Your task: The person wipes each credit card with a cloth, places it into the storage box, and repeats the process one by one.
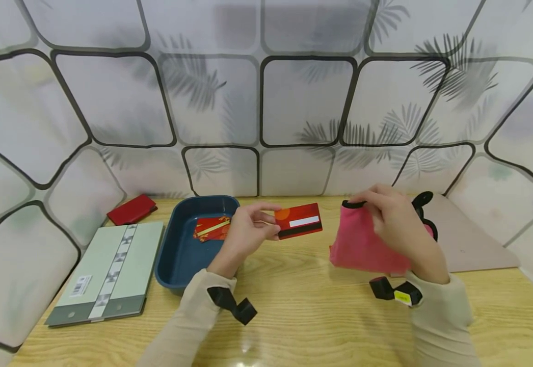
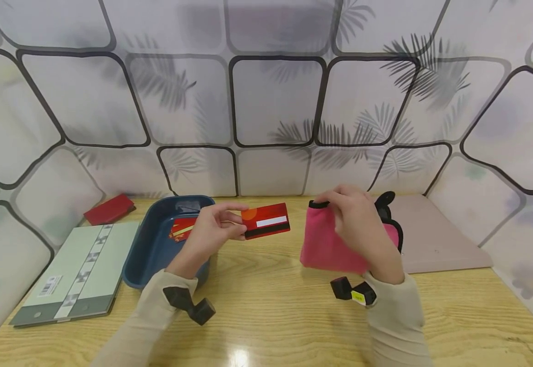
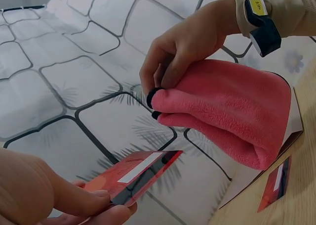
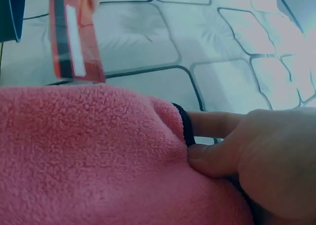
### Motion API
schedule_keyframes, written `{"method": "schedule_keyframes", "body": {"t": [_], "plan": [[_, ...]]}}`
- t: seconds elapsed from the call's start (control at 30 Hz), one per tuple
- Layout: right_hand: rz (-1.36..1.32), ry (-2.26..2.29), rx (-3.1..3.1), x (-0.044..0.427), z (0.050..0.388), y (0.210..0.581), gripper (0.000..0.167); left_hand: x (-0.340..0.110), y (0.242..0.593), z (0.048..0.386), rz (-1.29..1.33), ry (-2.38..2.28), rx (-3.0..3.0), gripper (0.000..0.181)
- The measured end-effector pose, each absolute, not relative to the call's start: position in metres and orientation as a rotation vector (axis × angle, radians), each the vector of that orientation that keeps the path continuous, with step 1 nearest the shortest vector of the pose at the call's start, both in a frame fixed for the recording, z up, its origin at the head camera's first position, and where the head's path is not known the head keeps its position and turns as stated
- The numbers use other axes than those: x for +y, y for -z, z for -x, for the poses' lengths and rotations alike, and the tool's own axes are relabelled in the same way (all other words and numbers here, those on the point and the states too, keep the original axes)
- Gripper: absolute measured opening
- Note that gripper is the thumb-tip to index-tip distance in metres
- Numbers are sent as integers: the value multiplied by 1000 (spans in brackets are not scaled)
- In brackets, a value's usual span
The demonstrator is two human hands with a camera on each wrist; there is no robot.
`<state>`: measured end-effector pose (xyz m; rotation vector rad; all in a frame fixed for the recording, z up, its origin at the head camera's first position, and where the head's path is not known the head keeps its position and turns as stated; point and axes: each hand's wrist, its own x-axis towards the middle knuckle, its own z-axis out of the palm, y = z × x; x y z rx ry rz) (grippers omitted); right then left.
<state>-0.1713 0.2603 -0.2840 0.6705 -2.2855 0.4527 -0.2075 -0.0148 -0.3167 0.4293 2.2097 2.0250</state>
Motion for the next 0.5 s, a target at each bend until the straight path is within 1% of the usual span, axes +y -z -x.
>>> {"method": "schedule_keyframes", "body": {"t": [0.2, 0.4, 0.5], "plan": [[-795, -539, -2292, 244, 168, 280, 38, -18, 319, 210, -498, -1956, 2231, 40], [-1023, -653, -2307, 220, 168, 284, 37, -12, 323, 208, -595, -1907, 2220, 41], [-1048, -660, -2307, 214, 166, 288, 39, -5, 325, 206, -645, -1890, 2163, 41]]}}
